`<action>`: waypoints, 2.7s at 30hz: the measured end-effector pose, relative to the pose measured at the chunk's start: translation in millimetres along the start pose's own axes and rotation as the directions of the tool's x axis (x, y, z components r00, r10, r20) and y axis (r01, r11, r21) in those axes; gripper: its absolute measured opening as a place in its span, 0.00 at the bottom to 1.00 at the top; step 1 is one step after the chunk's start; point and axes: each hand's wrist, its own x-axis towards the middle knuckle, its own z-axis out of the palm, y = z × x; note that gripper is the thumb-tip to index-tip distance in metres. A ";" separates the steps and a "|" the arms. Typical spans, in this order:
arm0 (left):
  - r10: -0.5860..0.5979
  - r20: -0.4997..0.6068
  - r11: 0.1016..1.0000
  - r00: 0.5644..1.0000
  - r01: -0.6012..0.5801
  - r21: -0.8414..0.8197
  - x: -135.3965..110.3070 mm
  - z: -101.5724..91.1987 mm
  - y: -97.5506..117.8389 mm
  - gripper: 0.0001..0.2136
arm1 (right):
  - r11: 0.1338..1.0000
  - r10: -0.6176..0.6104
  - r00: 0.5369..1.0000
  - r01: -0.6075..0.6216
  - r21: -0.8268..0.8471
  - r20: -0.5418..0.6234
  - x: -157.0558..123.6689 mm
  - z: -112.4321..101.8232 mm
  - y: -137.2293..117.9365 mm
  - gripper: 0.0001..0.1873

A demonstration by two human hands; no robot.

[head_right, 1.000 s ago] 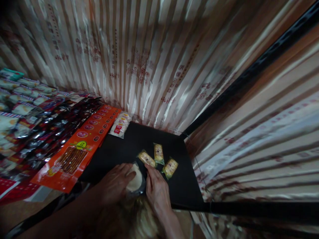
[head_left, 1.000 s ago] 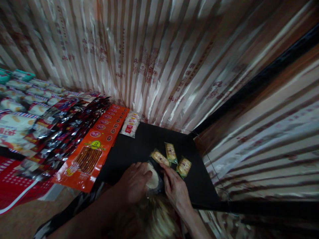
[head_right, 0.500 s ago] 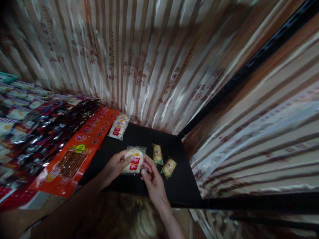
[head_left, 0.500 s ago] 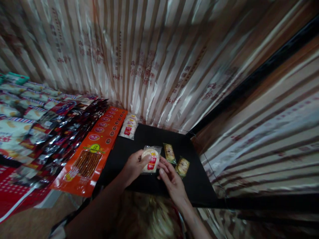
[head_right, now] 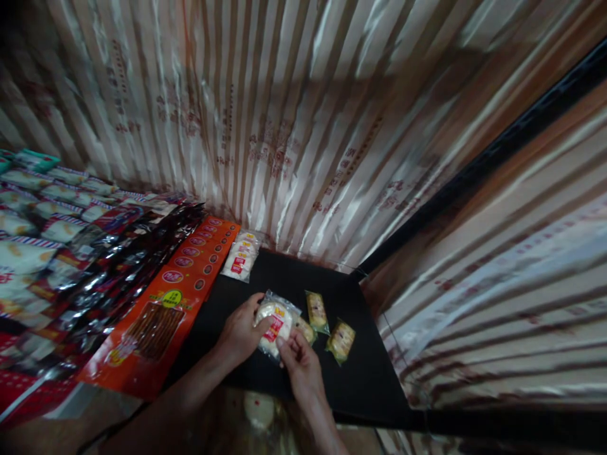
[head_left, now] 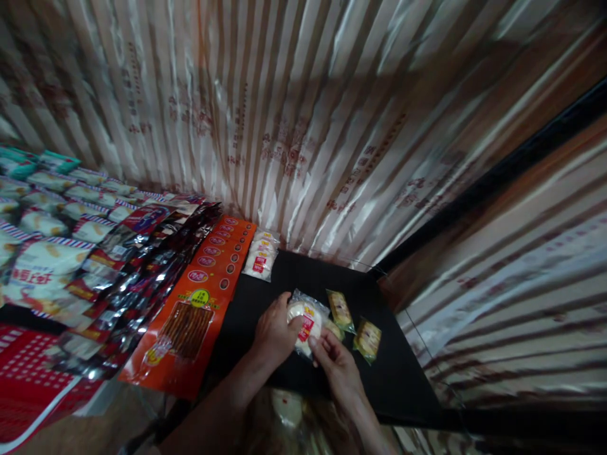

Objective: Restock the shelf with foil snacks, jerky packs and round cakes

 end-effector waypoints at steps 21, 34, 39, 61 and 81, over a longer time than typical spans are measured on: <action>-0.153 -0.343 0.971 0.927 0.206 0.124 17.9 -25.4 -1.4 0.25 | 0.961 -0.151 0.988 0.146 -0.234 -0.008 107.6 98.2 5.9 0.18; -0.109 -0.370 0.959 0.923 0.195 0.204 21.8 -21.7 -14.9 0.21 | 0.772 -0.287 0.958 0.214 -0.598 -0.028 93.8 93.6 -4.0 0.24; -0.016 -0.367 0.955 0.930 0.123 0.269 11.4 -19.7 -10.2 0.20 | 0.585 -0.502 0.858 0.429 -0.689 0.108 72.5 53.8 8.9 0.19; 0.229 0.610 0.828 0.758 -0.481 0.288 -102.6 -9.6 -28.0 0.09 | 0.734 -0.241 0.827 0.498 -0.462 0.508 -97.6 -33.4 14.0 0.13; 0.097 0.179 0.910 0.979 -0.160 0.382 -178.1 36.0 -66.0 0.22 | 0.589 -0.051 0.936 0.310 -0.746 0.348 -156.0 -10.1 72.1 0.11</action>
